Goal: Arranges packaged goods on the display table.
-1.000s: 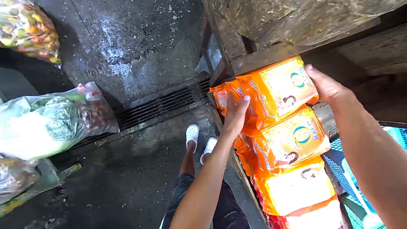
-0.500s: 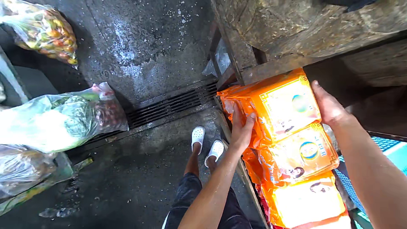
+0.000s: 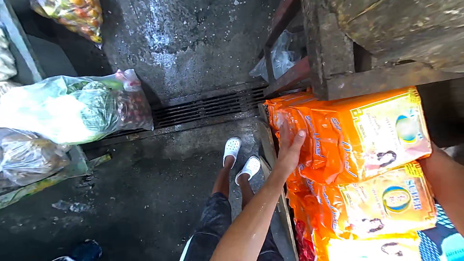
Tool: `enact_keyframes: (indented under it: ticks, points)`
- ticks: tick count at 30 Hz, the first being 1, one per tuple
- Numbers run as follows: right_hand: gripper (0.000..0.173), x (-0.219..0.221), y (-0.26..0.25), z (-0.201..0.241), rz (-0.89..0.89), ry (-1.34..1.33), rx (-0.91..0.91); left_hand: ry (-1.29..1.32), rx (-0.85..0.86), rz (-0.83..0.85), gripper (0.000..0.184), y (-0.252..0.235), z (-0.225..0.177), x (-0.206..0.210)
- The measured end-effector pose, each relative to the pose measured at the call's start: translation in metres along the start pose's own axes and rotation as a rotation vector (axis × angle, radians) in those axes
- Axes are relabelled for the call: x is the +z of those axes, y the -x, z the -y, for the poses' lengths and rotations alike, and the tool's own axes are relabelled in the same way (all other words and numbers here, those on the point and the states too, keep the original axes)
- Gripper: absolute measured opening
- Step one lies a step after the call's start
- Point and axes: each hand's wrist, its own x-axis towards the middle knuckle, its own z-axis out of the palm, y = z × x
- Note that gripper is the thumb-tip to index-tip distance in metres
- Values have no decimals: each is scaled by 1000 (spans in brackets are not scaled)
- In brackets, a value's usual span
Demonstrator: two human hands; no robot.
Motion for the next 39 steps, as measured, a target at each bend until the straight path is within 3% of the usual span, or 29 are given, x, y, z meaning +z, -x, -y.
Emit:
enact_keyframes:
  ticks: [5,8,11,12,14,16,19,21,22,23,25,27,29,32,34,39]
  points:
    - [28,0,-4,5,-25,312,6,-33,-14,143,77,-1,-4,4]
    - [23,8,1,8,-46,261,29,-16,-11,182,80,9,-5,-7]
    - [24,25,-5,20,-130,162,269,-40,1,164,83,12,6,-17]
    - [27,22,-16,23,-80,175,350,-68,9,153,84,11,7,-20]
    - [28,-2,-49,1,126,228,265,-166,34,121,90,12,5,-26]
    - [31,-14,-63,-1,203,174,104,-269,79,90,92,10,0,-28]
    - [56,-21,-59,21,382,134,-26,-409,146,65,92,6,-5,-29]
    - [73,-18,-49,28,396,315,-106,-490,206,0,77,8,-17,-31]
    - [79,-17,-46,27,388,362,-127,-530,284,-83,60,15,-26,-30]
    - [78,-17,-42,27,380,376,-142,-579,387,-186,45,26,-38,-28]
    - [70,-15,-34,32,381,365,-178,-642,651,-267,31,52,-72,-18]
    - [68,-10,-23,35,381,354,-193,-686,907,-137,28,78,-103,4]
    - [67,-4,-13,38,374,352,-190,-858,1007,50,31,90,-126,35]
    - [61,2,3,35,329,298,-171,-1369,838,320,51,77,-127,71]
    - [67,7,11,32,306,268,-170,-1625,716,431,60,58,-110,75]
    - [92,17,29,1,156,461,-182,-1797,753,495,62,55,-86,58]
